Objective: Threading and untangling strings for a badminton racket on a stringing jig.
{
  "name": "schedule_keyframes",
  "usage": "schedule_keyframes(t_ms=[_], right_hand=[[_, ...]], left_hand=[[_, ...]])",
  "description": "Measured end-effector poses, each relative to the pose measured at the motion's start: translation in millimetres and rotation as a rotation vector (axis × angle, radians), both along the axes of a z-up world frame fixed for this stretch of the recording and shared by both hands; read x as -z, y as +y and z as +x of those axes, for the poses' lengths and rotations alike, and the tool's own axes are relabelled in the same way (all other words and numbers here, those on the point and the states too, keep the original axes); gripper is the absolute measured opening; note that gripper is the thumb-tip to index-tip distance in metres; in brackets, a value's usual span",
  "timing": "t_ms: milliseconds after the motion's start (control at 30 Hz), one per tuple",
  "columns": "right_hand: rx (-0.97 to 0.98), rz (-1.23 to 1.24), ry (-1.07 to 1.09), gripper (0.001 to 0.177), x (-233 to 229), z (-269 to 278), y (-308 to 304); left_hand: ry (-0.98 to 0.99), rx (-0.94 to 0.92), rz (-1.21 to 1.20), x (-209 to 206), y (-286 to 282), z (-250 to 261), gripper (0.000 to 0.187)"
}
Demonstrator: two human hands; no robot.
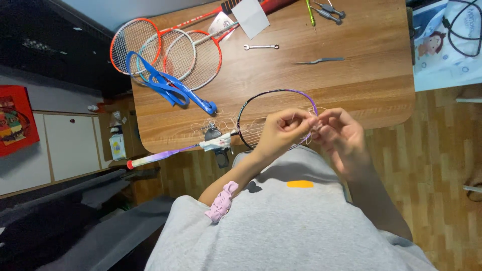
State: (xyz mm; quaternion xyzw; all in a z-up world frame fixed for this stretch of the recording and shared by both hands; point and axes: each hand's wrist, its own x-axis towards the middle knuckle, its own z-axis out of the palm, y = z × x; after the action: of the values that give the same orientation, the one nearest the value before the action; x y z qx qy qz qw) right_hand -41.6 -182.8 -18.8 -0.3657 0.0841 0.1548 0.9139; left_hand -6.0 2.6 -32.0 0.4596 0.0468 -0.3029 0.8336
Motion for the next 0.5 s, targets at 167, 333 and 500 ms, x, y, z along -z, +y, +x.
schedule_keyframes(t_ms=[167, 333, 500], right_hand=[[0.010, -0.161, 0.091, 0.017, 1.8, 2.4, 5.6], [-0.055, -0.093, 0.094, 0.016, 21.5, 2.7, -1.8], [-0.160, -0.086, 0.121, 0.015, 27.9, 9.9, -9.5]], left_hand=[[-0.263, -0.016, 0.229, -7.4, 2.5, 0.9, 0.017], [-0.235, -0.035, 0.220, 11.0, 1.0, -1.2, 0.018], [-0.099, -0.031, 0.092, 13.3, -0.1, -1.4, 0.018]])
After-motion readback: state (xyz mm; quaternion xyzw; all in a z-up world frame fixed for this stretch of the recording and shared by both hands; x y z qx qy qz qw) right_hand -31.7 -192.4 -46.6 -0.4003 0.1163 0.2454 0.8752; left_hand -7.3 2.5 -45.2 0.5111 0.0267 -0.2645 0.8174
